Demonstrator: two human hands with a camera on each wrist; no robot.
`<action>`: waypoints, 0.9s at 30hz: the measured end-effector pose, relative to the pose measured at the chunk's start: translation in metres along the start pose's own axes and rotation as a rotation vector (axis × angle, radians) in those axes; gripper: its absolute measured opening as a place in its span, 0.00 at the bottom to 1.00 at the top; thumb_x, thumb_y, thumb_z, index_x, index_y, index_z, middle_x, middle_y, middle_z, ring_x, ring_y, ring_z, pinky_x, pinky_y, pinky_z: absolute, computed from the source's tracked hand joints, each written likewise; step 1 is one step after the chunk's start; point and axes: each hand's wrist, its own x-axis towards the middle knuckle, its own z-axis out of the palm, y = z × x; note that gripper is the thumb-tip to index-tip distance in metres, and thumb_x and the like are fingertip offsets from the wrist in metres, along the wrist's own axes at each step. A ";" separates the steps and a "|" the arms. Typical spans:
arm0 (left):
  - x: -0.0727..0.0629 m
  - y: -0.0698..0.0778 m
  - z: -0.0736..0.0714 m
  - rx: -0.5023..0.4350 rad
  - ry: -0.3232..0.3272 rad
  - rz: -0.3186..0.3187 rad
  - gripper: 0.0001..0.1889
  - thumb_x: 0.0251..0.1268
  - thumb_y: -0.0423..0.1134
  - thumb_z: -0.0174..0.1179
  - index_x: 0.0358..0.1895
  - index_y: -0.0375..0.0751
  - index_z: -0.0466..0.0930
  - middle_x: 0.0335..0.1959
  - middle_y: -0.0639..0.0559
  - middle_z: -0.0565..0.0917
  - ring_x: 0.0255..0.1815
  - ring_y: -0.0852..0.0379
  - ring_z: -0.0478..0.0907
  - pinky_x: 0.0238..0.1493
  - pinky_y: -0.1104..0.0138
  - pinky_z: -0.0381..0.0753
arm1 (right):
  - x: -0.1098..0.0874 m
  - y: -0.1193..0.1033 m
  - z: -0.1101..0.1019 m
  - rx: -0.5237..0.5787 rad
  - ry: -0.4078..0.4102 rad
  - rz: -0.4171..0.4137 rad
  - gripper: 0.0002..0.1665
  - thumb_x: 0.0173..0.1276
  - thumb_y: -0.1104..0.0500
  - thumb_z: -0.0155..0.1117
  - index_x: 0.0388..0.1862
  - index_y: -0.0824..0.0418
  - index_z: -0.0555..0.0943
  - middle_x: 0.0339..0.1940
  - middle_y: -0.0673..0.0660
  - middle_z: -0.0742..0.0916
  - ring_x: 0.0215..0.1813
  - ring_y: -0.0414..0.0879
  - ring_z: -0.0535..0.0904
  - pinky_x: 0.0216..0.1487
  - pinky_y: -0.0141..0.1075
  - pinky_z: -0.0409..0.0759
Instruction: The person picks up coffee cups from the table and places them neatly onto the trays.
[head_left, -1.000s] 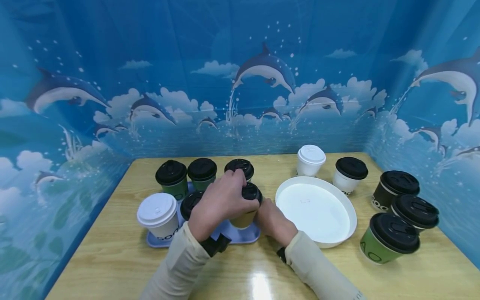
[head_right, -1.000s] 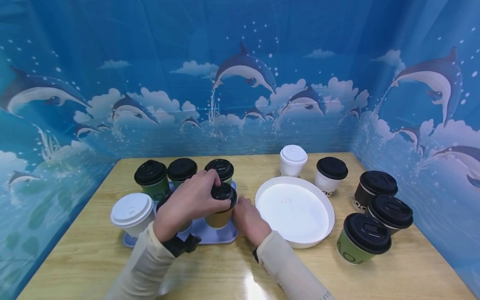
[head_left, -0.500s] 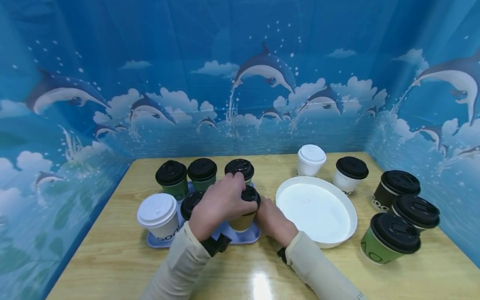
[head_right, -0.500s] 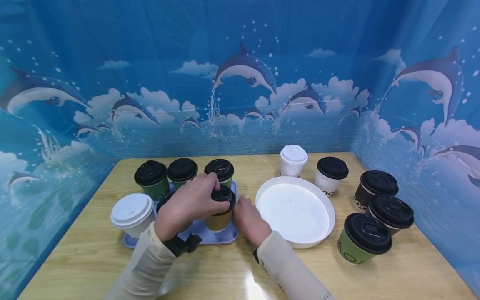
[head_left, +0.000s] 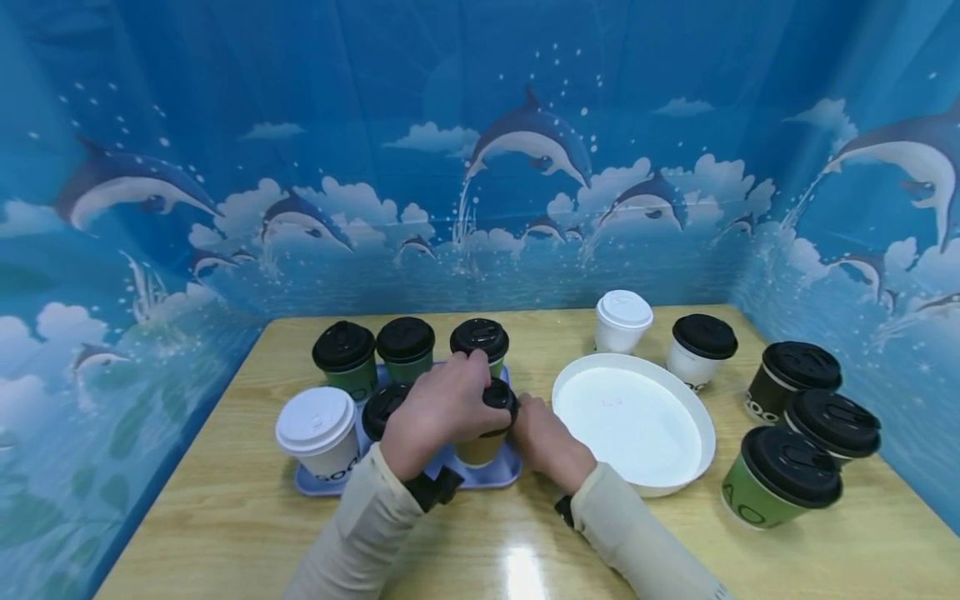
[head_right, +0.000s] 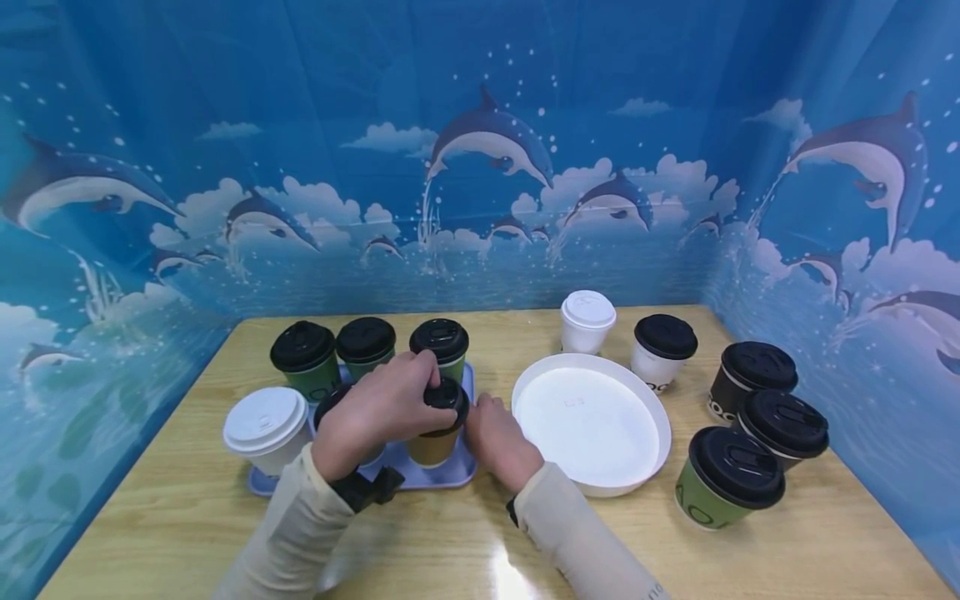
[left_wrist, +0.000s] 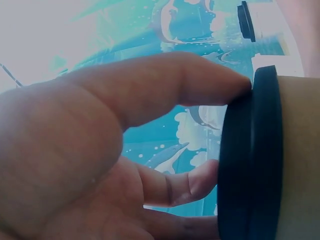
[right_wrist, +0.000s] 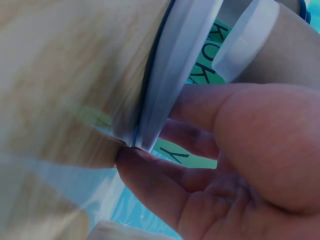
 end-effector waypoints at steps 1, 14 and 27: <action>0.000 0.000 0.000 0.005 -0.004 0.000 0.23 0.62 0.48 0.72 0.54 0.41 0.76 0.47 0.45 0.78 0.37 0.53 0.78 0.37 0.59 0.82 | 0.000 0.000 0.000 -0.005 -0.003 -0.006 0.04 0.68 0.68 0.64 0.32 0.67 0.80 0.28 0.62 0.79 0.30 0.59 0.79 0.30 0.53 0.80; 0.006 -0.004 0.002 0.015 -0.035 -0.008 0.24 0.62 0.46 0.72 0.56 0.39 0.76 0.44 0.46 0.79 0.37 0.53 0.79 0.36 0.59 0.82 | 0.000 0.001 -0.001 -0.013 -0.009 -0.044 0.03 0.66 0.70 0.65 0.35 0.71 0.81 0.29 0.64 0.79 0.31 0.60 0.79 0.31 0.54 0.81; 0.014 -0.007 0.005 0.037 -0.093 0.008 0.23 0.64 0.42 0.73 0.57 0.37 0.76 0.46 0.44 0.80 0.42 0.51 0.81 0.41 0.58 0.84 | 0.004 0.001 0.001 -0.024 -0.069 0.019 0.06 0.71 0.68 0.63 0.39 0.72 0.83 0.33 0.66 0.81 0.35 0.60 0.80 0.35 0.54 0.83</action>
